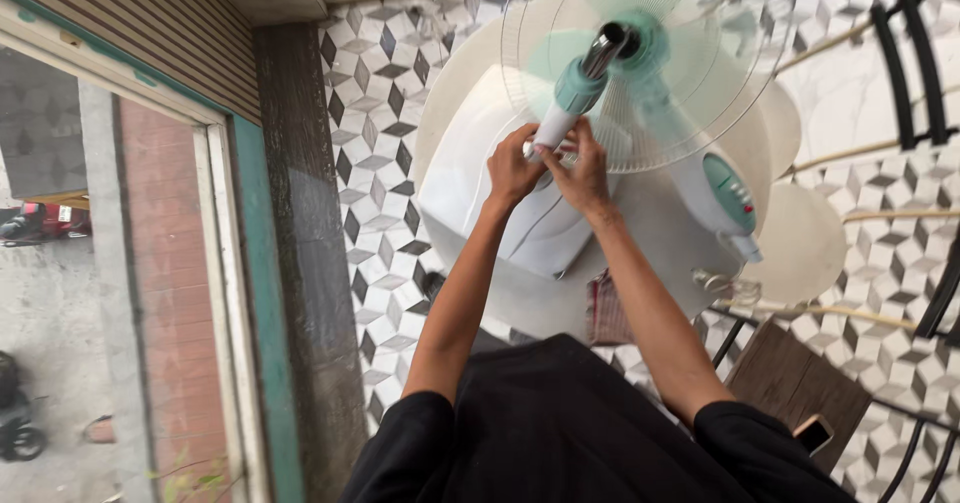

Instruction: The person disassembles a standing electric fan by removing the base, unscrewing the front cap, detaching the fan blades, and removing the front grille. They then use a screwdriver to loosen screws on the fan's motor housing.

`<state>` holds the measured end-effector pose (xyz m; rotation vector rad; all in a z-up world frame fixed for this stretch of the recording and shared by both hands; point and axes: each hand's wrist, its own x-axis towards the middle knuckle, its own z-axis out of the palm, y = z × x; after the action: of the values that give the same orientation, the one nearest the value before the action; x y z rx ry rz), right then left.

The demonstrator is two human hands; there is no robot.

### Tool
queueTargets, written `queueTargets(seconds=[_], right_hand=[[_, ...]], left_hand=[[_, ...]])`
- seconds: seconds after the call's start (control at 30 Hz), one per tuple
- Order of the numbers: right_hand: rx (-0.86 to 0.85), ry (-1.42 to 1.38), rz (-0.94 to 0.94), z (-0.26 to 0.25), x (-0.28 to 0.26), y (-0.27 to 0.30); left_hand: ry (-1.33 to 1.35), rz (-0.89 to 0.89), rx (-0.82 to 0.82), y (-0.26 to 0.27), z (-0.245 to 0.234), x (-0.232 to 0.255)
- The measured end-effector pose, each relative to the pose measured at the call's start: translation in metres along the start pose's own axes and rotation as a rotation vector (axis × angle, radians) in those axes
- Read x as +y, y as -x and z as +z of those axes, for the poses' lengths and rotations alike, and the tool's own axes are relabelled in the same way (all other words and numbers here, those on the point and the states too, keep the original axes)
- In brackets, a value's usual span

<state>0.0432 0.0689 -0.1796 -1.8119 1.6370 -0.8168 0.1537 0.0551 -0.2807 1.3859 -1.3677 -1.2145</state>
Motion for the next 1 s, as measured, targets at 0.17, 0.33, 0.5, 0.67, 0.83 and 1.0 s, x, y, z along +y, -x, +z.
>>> queueTargets(seconds=[0.17,0.33,0.5,0.67,0.83,1.0], right_hand=[[0.143,0.046,0.052,0.020,-0.008,0.000],[0.384,0.121,0.077,0.048,-0.018,-0.002],[0.538,0.157,0.269,0.077,-0.029,0.002],[0.652,0.247,0.343,0.098,-0.018,0.001],[0.716,0.201,0.426,0.111,-0.001,0.007],[0.791,0.186,0.387,0.119,0.007,0.003]], left_hand=[[0.085,0.104,-0.109,-0.011,-0.008,-0.018],[0.209,0.273,-0.260,-0.031,-0.027,-0.026],[0.292,0.270,-0.568,-0.044,-0.060,-0.024],[0.396,0.328,-0.688,-0.072,-0.057,-0.039],[0.456,0.284,-0.764,-0.084,-0.031,-0.069],[0.542,0.358,-0.784,-0.096,-0.011,-0.094]])
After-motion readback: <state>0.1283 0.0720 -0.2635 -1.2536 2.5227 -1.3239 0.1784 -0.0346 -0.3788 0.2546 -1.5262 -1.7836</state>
